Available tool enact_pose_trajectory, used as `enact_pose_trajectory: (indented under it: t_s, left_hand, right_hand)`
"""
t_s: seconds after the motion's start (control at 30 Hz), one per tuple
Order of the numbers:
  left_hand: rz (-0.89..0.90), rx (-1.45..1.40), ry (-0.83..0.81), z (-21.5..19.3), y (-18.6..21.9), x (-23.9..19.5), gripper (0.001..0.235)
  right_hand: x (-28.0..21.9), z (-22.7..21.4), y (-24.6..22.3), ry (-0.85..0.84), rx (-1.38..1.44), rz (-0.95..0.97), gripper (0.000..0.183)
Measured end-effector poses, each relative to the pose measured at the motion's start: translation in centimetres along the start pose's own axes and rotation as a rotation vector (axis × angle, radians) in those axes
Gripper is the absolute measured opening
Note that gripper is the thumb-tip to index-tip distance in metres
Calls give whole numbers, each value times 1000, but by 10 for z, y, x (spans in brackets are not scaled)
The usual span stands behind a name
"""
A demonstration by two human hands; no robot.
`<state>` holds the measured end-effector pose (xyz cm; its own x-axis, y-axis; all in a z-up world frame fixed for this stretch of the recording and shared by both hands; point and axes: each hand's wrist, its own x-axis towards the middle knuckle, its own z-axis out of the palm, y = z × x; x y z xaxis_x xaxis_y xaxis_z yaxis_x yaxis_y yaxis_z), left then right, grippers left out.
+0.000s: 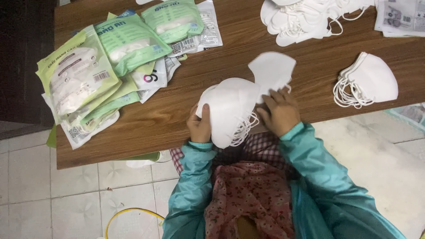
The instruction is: The person folds and stacks white protective masks on a wooden table at a manual workstation.
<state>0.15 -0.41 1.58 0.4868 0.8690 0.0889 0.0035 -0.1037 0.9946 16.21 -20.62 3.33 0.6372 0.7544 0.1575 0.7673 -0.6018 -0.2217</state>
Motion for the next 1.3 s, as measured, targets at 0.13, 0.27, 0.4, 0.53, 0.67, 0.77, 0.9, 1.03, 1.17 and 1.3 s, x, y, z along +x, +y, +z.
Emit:
enact_pose_trajectory:
  t_s: [0.13,0.27,0.4,0.53,0.67,0.77,0.9,1.03,1.17,1.3]
  left_hand:
    - [-1,4,0,-2,3,1,24]
    - [-2,-11,14,-2,1,-1,20]
    - [-54,-24,43,-7,11,0,19]
    - [-271,-66,45,-13,8,4,16]
    - [-446,-162,15,-18,-25,0,27]
    - [-485,-248,-30,-22,-25,-3,29]
    - [-517,-308,-66,-31,-10,-6,30]
    - [-534,-336,-111,-34,-16,-7,30]
    - [-538,-363,-140,-26,-6,-10,34]
    - [-386,-202,-128,-16,24,-19,63]
  right_hand:
    - [41,14,7,-34,19,-71,48]
    - [80,37,37,-112,102,-139,59]
    - [69,-5,15,1,309,-300,99]
    - [44,-3,3,97,322,-410,107]
    - [27,11,-11,362,158,-544,74]
    - [21,21,-19,423,132,-610,63]
    - [20,29,-19,397,200,-652,73]
    - [21,23,-27,489,177,-672,52]
    - [21,24,-26,520,230,-635,40]
    - [19,29,-22,431,563,-549,50]
